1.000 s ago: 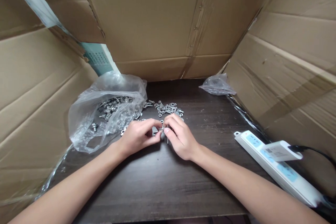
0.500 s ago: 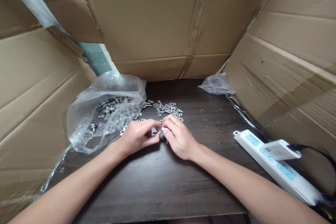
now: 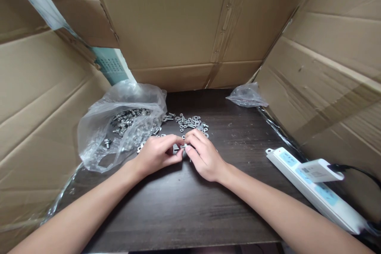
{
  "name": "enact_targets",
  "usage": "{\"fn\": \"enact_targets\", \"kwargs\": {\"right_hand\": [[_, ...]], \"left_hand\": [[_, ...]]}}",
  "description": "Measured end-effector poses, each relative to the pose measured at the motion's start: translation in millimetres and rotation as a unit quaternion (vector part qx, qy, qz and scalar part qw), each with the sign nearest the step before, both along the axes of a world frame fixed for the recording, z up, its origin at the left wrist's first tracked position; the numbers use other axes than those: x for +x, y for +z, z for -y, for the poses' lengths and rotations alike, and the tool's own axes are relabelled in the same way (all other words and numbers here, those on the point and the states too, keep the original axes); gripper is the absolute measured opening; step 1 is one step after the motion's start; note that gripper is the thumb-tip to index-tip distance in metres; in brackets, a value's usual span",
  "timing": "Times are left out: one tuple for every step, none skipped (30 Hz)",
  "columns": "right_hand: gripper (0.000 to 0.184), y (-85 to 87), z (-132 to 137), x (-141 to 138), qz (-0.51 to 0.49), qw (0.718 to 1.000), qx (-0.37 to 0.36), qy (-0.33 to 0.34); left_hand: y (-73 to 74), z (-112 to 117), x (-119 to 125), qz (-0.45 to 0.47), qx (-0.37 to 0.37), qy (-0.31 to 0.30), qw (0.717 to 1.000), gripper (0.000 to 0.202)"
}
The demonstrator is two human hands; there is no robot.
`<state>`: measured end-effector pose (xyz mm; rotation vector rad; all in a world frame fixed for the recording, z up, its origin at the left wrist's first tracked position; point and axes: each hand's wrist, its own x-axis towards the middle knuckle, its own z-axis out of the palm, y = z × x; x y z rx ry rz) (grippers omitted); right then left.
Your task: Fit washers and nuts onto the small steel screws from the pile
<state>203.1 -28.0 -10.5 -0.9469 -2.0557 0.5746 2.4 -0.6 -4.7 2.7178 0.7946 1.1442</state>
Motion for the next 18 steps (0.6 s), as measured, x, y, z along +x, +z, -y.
{"fn": "enact_targets", "kwargs": {"right_hand": [[0.015, -0.3, -0.1, 0.0, 0.0, 1.0, 0.0, 0.0], [0.015, -0.5, -0.3, 0.1, 0.001, 1.0, 0.001, 0.0], [0.015, -0.8, -0.3, 0.1, 0.001, 1.0, 0.001, 0.0], [0.015, -0.9, -0.4, 0.1, 0.001, 1.0, 0.002, 0.001], [0.015, -1.0, -0.4, 0.1, 0.0, 1.0, 0.002, 0.002], [0.016, -1.0, -0.4, 0.0, 0.0, 1.0, 0.003, 0.002], [0.016, -0.9, -0.4, -0.1, -0.001, 1.0, 0.004, 0.003], [0.016, -0.8, -0.4, -0.2, -0.002, 1.0, 0.005, 0.003], [0.016, -0.7, -0.4, -0.3, -0.004, 1.0, 0.006, 0.003], [0.016, -0.7, -0.5, -0.4, -0.005, 1.0, 0.007, 0.003], [0.016, -0.6, -0.5, -0.4, -0.007, 1.0, 0.009, 0.003], [0.016, -0.6, -0.6, -0.5, -0.009, 1.0, 0.009, 0.004], [0.016, -0.6, -0.7, -0.5, -0.011, 1.0, 0.008, 0.004], [0.017, -0.6, -0.7, -0.6, -0.014, 1.0, 0.006, 0.004], [0.017, -0.7, -0.8, -0.7, -0.016, 1.0, 0.003, 0.005], [0.017, -0.7, -0.8, -0.9, -0.018, 1.0, 0.001, 0.005], [0.018, -0.7, -0.8, -1.0, -0.021, 1.0, -0.001, 0.005], [0.018, -0.8, -0.8, -1.1, -0.024, 1.0, -0.001, 0.006]], "left_hand": [[0.4, -0.1, 0.0, -0.004, 0.003, -0.002, 1.0, 0.006], [0.7, -0.1, 0.1, -0.005, 0.006, -0.002, 1.0, 0.006], [1.0, -0.1, 0.1, -0.006, 0.009, -0.002, 1.0, 0.006], [1.3, -0.1, 0.3, -0.006, 0.012, -0.002, 1.0, 0.006], [1.5, 0.0, 0.4, -0.007, 0.016, -0.002, 1.0, 0.006], [1.7, 0.1, 0.4, -0.008, 0.019, -0.002, 1.0, 0.006], [1.8, 0.2, 0.5, -0.009, 0.022, -0.002, 1.0, 0.006], [1.8, 0.2, 0.5, -0.01, 0.025, -0.001, 1.0, 0.006], [1.8, 0.3, 0.4, -0.011, 0.027, 0.0, 1.0, 0.006], [1.7, 0.3, 0.4, -0.013, 0.029, 0.002, 0.999, 0.006], [1.6, 0.3, 0.3, -0.013, 0.031, 0.004, 0.999, 0.006], [1.5, 0.3, 0.3, -0.013, 0.033, 0.006, 0.999, 0.006], [1.4, 0.3, 0.4, -0.013, 0.035, 0.007, 0.999, 0.006], [1.4, 0.3, 0.5, -0.012, 0.037, 0.008, 0.999, 0.006], [1.5, 0.4, 0.6, -0.012, 0.04, 0.008, 0.999, 0.006], [1.6, 0.5, 0.9, -0.012, 0.043, 0.008, 0.999, 0.006], [1.9, 0.7, 1.1, -0.012, 0.046, 0.008, 0.999, 0.006], [2.2, 0.8, 1.4, -0.013, 0.048, 0.007, 0.999, 0.007]]}}
